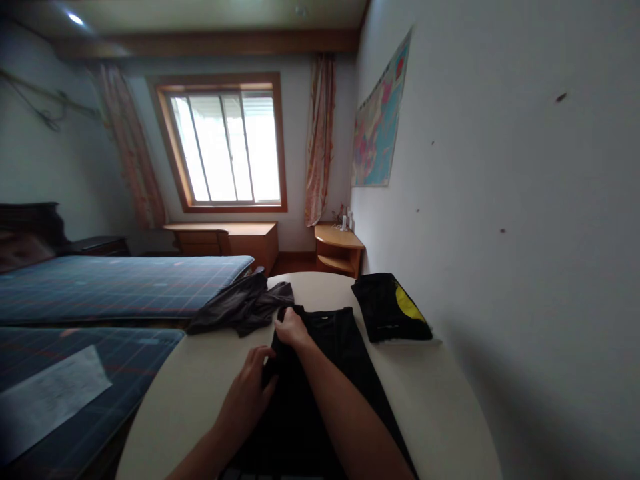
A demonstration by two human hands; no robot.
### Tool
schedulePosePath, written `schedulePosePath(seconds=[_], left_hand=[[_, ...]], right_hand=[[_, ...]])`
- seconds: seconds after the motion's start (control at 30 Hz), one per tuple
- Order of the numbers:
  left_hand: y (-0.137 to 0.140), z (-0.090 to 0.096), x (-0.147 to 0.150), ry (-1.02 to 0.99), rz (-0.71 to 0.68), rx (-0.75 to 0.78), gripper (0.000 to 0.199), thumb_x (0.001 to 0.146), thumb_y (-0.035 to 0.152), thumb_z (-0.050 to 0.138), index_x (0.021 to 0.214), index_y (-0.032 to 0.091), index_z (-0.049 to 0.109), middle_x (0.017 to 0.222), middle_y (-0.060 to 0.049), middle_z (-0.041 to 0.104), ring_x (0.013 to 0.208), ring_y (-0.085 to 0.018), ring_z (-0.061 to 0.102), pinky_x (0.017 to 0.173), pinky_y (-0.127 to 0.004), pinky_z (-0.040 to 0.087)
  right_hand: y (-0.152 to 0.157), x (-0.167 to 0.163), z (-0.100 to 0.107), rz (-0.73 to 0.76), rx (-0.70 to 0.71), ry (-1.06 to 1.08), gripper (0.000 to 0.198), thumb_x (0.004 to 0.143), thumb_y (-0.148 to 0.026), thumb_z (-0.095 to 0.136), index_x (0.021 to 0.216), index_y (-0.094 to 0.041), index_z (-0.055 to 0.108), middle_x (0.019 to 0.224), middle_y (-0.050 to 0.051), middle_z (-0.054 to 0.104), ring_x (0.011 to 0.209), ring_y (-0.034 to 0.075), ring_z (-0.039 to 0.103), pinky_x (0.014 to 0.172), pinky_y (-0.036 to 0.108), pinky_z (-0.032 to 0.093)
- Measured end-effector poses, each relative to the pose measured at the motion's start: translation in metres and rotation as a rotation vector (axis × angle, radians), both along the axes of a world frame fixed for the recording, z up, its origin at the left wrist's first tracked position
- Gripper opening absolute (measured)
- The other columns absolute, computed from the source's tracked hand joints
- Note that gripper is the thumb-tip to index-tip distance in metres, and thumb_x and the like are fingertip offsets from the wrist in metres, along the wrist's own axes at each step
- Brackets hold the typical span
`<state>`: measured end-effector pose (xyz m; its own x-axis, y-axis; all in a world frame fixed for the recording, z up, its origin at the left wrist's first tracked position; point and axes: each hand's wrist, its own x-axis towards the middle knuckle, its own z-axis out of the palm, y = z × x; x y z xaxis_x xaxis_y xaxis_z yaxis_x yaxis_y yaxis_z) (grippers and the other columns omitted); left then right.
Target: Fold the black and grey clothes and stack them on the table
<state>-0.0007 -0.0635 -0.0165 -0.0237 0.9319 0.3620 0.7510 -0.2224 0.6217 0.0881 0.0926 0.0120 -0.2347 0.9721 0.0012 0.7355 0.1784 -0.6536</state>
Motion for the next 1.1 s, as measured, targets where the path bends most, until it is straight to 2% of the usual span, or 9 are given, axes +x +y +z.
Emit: schedulePosePath(seconds=[0.13, 0.23, 0.43, 0.53, 0.6, 0.73, 0.83, 0.97, 1.1], left_hand=[[-0.011, 0.004, 0.017, 0.087, -0.003, -0.184, 0.066, 0.074, -0.003, 0.044, 0.136, 0.017, 0.041, 0.132, -0.013, 0.048, 0.109, -0.021, 0.060, 0.093, -0.031, 0.046], [-0.020, 0.013, 0.034, 0.147, -0.056, -0.282, 0.065, 0.076, -0.003, 0.042, 0.137, 0.020, 0.045, 0.136, -0.011, 0.048, 0.111, -0.020, 0.060, 0.096, -0.030, 0.046], [-0.035, 0.025, 0.072, 0.227, -0.220, -0.468, 0.071, 0.075, 0.009, 0.056, 0.144, 0.018, 0.046, 0.149, -0.009, 0.043, 0.132, -0.024, 0.047, 0.111, -0.032, 0.039], [-0.042, 0.022, 0.083, 0.298, -0.224, -0.480, 0.069, 0.081, 0.026, 0.058, 0.147, 0.015, 0.045, 0.157, -0.011, 0.033, 0.140, -0.032, 0.036, 0.113, -0.045, 0.037], [-0.045, 0.018, 0.086, 0.339, -0.236, -0.474, 0.068, 0.083, 0.031, 0.056, 0.148, 0.013, 0.045, 0.159, -0.011, 0.029, 0.142, -0.036, 0.031, 0.113, -0.050, 0.036], [-0.041, 0.009, 0.082, 0.414, -0.238, -0.468, 0.065, 0.085, 0.028, 0.050, 0.148, 0.012, 0.046, 0.160, -0.010, 0.027, 0.144, -0.035, 0.029, 0.112, -0.051, 0.035], [-0.024, 0.008, 0.071, 0.455, -0.226, -0.416, 0.061, 0.086, 0.023, 0.045, 0.147, 0.014, 0.046, 0.159, -0.009, 0.030, 0.143, -0.032, 0.032, 0.111, -0.047, 0.037], [0.007, 0.012, 0.047, 0.447, -0.144, -0.341, 0.059, 0.089, 0.026, 0.046, 0.147, 0.015, 0.045, 0.151, -0.011, 0.044, 0.136, -0.030, 0.041, 0.108, -0.041, 0.040], [0.018, 0.016, 0.018, 0.426, -0.027, -0.405, 0.060, 0.091, 0.028, 0.049, 0.148, 0.014, 0.040, 0.137, -0.014, 0.056, 0.121, -0.028, 0.056, 0.100, -0.038, 0.044]], right_hand=[[0.012, 0.037, -0.001, -0.008, 0.104, 0.108, 0.036, 0.095, -0.029, 0.049, 0.127, -0.012, 0.057, 0.122, 0.012, 0.066, 0.111, 0.019, 0.063, 0.093, 0.027, 0.047], [0.013, 0.073, -0.006, -0.043, 0.127, 0.086, 0.039, 0.093, -0.023, 0.050, 0.130, -0.011, 0.056, 0.123, 0.014, 0.066, 0.113, 0.022, 0.062, 0.096, 0.031, 0.046], [-0.015, 0.124, -0.016, -0.096, 0.157, -0.061, 0.062, 0.090, -0.015, 0.052, 0.150, -0.012, 0.037, 0.138, 0.018, 0.054, 0.125, 0.025, 0.054, 0.104, 0.034, 0.040], [-0.042, 0.133, -0.019, -0.069, 0.194, -0.239, 0.059, 0.093, -0.032, 0.054, 0.150, -0.023, 0.042, 0.151, 0.015, 0.041, 0.133, 0.031, 0.045, 0.109, 0.043, 0.035], [-0.060, 0.135, -0.023, -0.031, 0.129, -0.380, 0.057, 0.095, -0.051, 0.048, 0.148, -0.029, 0.046, 0.156, 0.012, 0.034, 0.140, 0.036, 0.035, 0.111, 0.053, 0.029], [-0.076, 0.132, -0.035, 0.016, -0.035, -0.478, 0.068, 0.098, -0.063, 0.030, 0.156, -0.028, 0.029, 0.163, 0.011, 0.017, 0.150, 0.037, 0.009, 0.116, 0.060, 0.008], [-0.059, 0.123, -0.043, 0.013, -0.042, -0.481, 0.070, 0.098, -0.062, 0.026, 0.158, -0.026, 0.019, 0.164, 0.010, 0.007, 0.150, 0.034, 0.001, 0.117, 0.058, 0.001], [-0.013, 0.102, -0.049, -0.053, -0.021, -0.460, 0.070, 0.099, -0.062, 0.024, 0.158, -0.026, 0.019, 0.165, 0.009, 0.007, 0.151, 0.033, 0.001, 0.117, 0.058, -0.001], [0.033, 0.089, -0.051, -0.077, 0.003, -0.449, 0.068, 0.099, -0.060, 0.025, 0.158, -0.025, 0.022, 0.164, 0.010, 0.010, 0.150, 0.033, 0.004, 0.116, 0.058, 0.000]])
